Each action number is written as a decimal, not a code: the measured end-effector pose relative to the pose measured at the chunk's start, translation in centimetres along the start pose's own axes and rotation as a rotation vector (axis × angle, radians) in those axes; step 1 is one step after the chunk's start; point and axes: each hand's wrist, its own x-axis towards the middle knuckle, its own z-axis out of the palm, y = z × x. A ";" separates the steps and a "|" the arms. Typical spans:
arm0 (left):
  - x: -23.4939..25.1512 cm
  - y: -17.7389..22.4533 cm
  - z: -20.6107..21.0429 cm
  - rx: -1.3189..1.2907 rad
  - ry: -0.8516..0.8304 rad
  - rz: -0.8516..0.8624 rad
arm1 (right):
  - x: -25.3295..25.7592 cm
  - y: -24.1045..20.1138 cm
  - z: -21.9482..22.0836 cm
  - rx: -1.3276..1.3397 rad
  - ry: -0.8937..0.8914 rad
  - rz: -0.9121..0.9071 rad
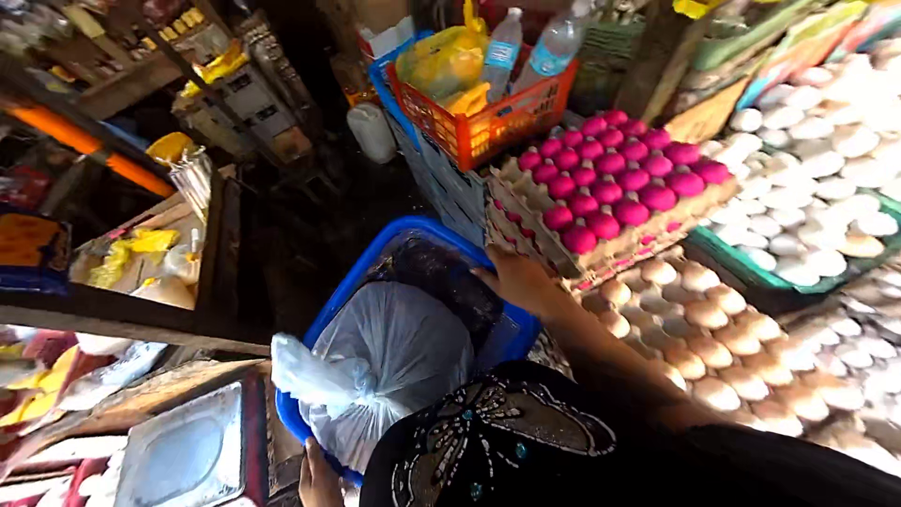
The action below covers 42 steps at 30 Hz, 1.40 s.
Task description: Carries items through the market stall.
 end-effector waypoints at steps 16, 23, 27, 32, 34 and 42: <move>22.9 7.6 12.3 -0.146 0.133 -0.203 | 37.2 -10.6 0.9 -0.015 -0.132 -0.113; 38.0 17.8 18.9 -0.030 -0.073 -0.084 | 46.1 -13.5 -4.0 -0.022 -0.073 0.093; 45.5 21.8 24.3 0.017 -0.140 -0.115 | 53.6 -13.9 -4.4 -0.010 -0.056 0.134; 55.1 26.5 31.8 0.032 -0.101 -0.090 | 68.0 -15.2 -4.9 0.043 -0.073 0.103; 59.4 29.3 34.6 0.066 -0.066 -0.060 | 74.9 -16.9 -6.2 0.068 -0.062 0.059; 66.6 46.1 41.3 0.157 0.013 -0.216 | 95.0 -24.0 -10.3 0.081 -0.032 -0.085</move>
